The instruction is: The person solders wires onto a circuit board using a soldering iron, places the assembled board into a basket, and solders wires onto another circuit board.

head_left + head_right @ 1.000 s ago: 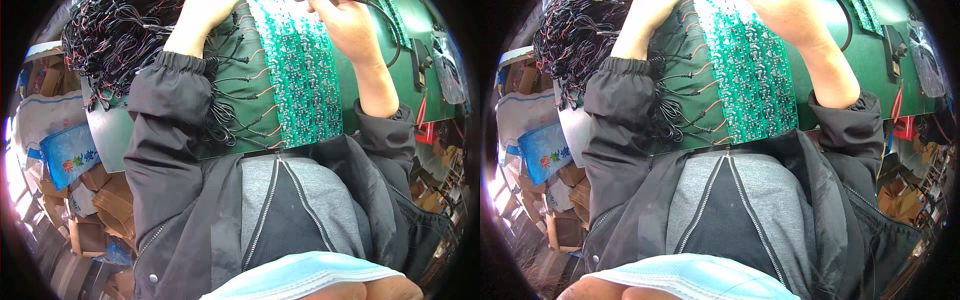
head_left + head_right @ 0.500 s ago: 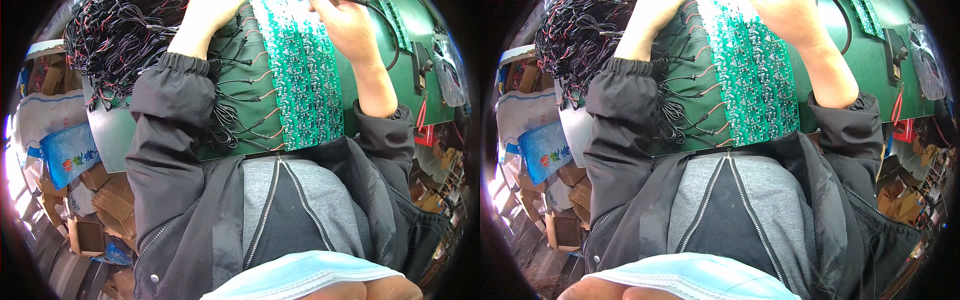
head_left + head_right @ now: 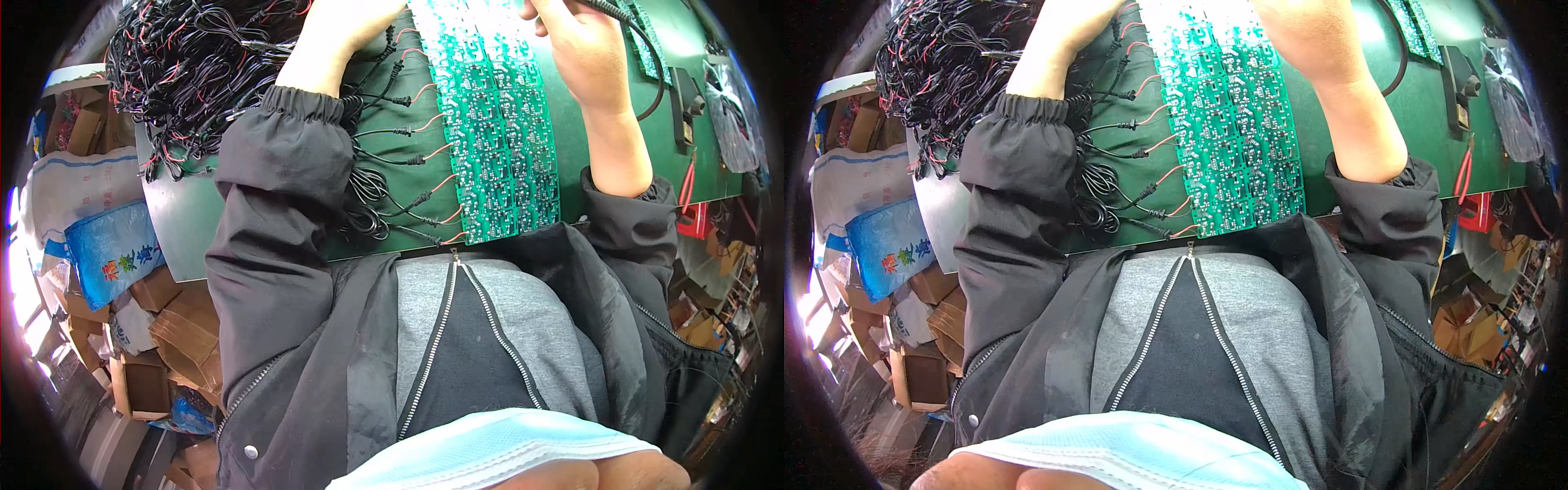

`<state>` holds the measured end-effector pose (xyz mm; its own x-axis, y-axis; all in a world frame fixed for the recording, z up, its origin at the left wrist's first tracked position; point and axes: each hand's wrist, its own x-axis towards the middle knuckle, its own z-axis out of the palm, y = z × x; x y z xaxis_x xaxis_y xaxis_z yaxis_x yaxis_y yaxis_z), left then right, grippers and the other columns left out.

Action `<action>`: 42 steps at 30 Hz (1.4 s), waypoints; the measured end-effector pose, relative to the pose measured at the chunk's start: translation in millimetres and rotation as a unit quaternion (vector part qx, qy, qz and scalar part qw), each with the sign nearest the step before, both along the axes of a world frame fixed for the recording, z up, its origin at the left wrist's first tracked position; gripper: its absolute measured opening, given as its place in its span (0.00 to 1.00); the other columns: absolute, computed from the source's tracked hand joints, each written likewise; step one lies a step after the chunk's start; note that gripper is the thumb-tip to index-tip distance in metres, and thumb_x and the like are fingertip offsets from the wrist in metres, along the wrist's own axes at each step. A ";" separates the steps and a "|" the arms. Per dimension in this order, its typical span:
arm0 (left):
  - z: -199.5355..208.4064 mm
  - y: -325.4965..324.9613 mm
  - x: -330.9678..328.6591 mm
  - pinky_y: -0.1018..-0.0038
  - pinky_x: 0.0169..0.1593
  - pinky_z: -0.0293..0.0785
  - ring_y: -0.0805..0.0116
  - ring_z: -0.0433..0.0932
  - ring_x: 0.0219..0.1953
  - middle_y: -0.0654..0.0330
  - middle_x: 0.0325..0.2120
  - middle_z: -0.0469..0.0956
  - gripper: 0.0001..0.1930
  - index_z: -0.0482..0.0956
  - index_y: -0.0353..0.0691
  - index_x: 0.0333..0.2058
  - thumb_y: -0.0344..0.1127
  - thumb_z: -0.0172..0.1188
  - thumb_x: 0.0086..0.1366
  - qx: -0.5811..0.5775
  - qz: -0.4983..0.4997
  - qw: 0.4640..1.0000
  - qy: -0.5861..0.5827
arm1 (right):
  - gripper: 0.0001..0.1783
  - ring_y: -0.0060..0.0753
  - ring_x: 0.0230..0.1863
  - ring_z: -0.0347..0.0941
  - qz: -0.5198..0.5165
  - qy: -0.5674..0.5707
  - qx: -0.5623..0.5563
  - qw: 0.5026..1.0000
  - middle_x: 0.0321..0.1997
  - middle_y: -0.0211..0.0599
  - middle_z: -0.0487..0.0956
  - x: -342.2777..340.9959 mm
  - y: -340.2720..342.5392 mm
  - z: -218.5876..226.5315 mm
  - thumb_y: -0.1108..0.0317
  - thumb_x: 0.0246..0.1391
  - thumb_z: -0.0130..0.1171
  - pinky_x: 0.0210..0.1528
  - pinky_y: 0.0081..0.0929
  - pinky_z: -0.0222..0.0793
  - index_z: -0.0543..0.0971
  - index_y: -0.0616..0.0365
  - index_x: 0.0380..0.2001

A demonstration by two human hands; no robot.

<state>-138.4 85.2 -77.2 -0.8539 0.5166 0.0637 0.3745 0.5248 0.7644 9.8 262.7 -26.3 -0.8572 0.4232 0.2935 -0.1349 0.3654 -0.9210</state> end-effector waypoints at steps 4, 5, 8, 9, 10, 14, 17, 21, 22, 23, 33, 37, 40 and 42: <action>-6.0 -6.4 1.7 0.64 0.39 0.77 0.56 0.81 0.32 0.49 0.29 0.81 0.10 0.83 0.35 0.35 0.37 0.64 0.62 0.035 -0.063 0.991 0.112 | 0.06 0.15 0.32 0.74 0.015 0.005 0.000 1.000 0.33 0.29 0.81 8.0 0.8 -0.3 0.71 0.68 0.58 0.34 0.16 0.70 0.80 0.64 0.41; -10.6 -8.4 1.0 0.64 0.39 0.77 0.56 0.81 0.32 0.49 0.29 0.81 0.10 0.83 0.35 0.35 0.37 0.64 0.62 0.035 -0.062 0.991 0.113 | 0.06 0.15 0.32 0.74 0.027 -0.001 -0.004 1.000 0.33 0.29 0.81 9.4 -0.2 0.1 0.71 0.67 0.58 0.35 0.17 0.70 0.80 0.63 0.42; -17.7 -7.3 0.0 0.62 0.40 0.78 0.52 0.81 0.34 0.49 0.30 0.80 0.08 0.83 0.35 0.34 0.35 0.65 0.61 0.043 -0.063 0.973 0.218 | 0.06 0.15 0.32 0.74 0.037 -0.021 0.001 0.999 0.33 0.29 0.81 12.7 -0.2 -1.9 0.71 0.67 0.59 0.36 0.17 0.70 0.80 0.63 0.42; -18.1 -6.9 0.4 0.62 0.41 0.78 0.51 0.81 0.34 0.49 0.30 0.79 0.08 0.82 0.35 0.33 0.35 0.66 0.61 0.024 -0.060 0.965 0.255 | 0.06 0.15 0.32 0.74 0.038 -0.032 0.008 0.999 0.33 0.28 0.81 12.9 -0.2 -2.4 0.71 0.67 0.59 0.36 0.17 0.70 0.80 0.63 0.42; -18.3 -6.7 0.3 0.61 0.42 0.78 0.49 0.81 0.35 0.49 0.31 0.79 0.08 0.82 0.35 0.33 0.34 0.67 0.60 0.005 -0.057 0.955 0.292 | 0.06 0.15 0.32 0.74 0.038 -0.031 0.008 0.999 0.33 0.28 0.81 12.3 -0.1 -2.7 0.71 0.67 0.59 0.36 0.17 0.70 0.80 0.63 0.42; -17.6 -6.5 0.0 0.61 0.42 0.77 0.48 0.80 0.36 0.49 0.31 0.79 0.08 0.82 0.35 0.32 0.34 0.67 0.60 0.015 -0.060 0.962 0.265 | 0.05 0.15 0.33 0.73 0.036 -0.027 0.013 0.999 0.33 0.27 0.80 8.4 3.0 -9.3 0.72 0.67 0.60 0.37 0.17 0.69 0.80 0.62 0.42; -15.2 -8.1 -0.6 0.61 0.42 0.77 0.48 0.80 0.35 0.49 0.31 0.78 0.08 0.81 0.36 0.33 0.34 0.67 0.60 0.033 -0.064 0.951 0.300 | 0.05 0.15 0.33 0.73 0.038 -0.013 0.014 0.999 0.32 0.27 0.80 7.5 0.6 -10.1 0.72 0.66 0.60 0.36 0.17 0.69 0.80 0.62 0.42; -13.2 -6.6 3.0 0.60 0.40 0.77 0.48 0.80 0.35 0.50 0.30 0.78 0.09 0.80 0.37 0.34 0.35 0.67 0.60 0.026 -0.070 0.943 0.325 | 0.05 0.15 0.32 0.73 0.029 -0.025 0.040 0.998 0.32 0.27 0.80 10.0 0.3 -2.1 0.72 0.66 0.60 0.36 0.17 0.69 0.80 0.62 0.42; -12.3 -6.8 4.5 0.60 0.40 0.77 0.48 0.80 0.35 0.50 0.30 0.78 0.09 0.80 0.37 0.34 0.36 0.66 0.60 0.020 -0.070 0.942 0.326 | 0.05 0.15 0.32 0.73 0.029 -0.025 0.040 0.998 0.32 0.27 0.80 10.0 0.4 -1.0 0.72 0.66 0.60 0.36 0.17 0.69 0.80 0.62 0.42; -11.0 -7.0 6.7 0.60 0.40 0.77 0.48 0.80 0.35 0.50 0.30 0.78 0.09 0.80 0.37 0.34 0.36 0.66 0.60 0.020 -0.069 0.943 0.326 | 0.05 0.15 0.32 0.73 0.025 -0.027 0.048 0.998 0.32 0.27 0.81 9.8 0.3 -0.1 0.73 0.66 0.60 0.36 0.17 0.69 0.81 0.62 0.42; -7.0 -5.5 9.3 0.59 0.40 0.77 0.47 0.80 0.35 0.49 0.31 0.78 0.13 0.80 0.36 0.34 0.41 0.67 0.61 -0.033 -0.044 0.958 0.281 | 0.06 0.18 0.33 0.75 0.048 0.015 0.081 0.995 0.32 0.30 0.81 -0.5 1.9 -10.1 0.73 0.66 0.60 0.37 0.19 0.71 0.80 0.63 0.43; -5.0 -5.9 10.0 0.58 0.41 0.77 0.47 0.80 0.35 0.49 0.31 0.78 0.13 0.80 0.36 0.34 0.41 0.67 0.61 -0.034 -0.037 0.960 0.275 | 0.06 0.17 0.33 0.74 0.049 -0.024 0.061 0.997 0.32 0.30 0.81 -2.0 -2.4 -2.4 0.72 0.66 0.60 0.38 0.19 0.71 0.80 0.63 0.43; -7.5 -6.6 8.5 0.59 0.41 0.77 0.47 0.80 0.35 0.49 0.31 0.78 0.13 0.80 0.36 0.33 0.41 0.67 0.61 -0.037 -0.040 0.959 0.277 | 0.06 0.17 0.34 0.74 0.052 -0.038 0.069 0.996 0.33 0.30 0.81 -2.6 -2.0 -2.5 0.72 0.67 0.59 0.38 0.20 0.71 0.80 0.63 0.43; -8.9 -7.1 8.8 0.59 0.41 0.77 0.47 0.80 0.35 0.49 0.32 0.78 0.12 0.80 0.36 0.33 0.40 0.67 0.61 -0.032 -0.041 0.959 0.279 | 0.06 0.17 0.34 0.74 0.059 -0.033 0.047 0.997 0.33 0.29 0.81 -3.3 -2.4 -4.2 0.72 0.67 0.59 0.38 0.20 0.71 0.80 0.62 0.43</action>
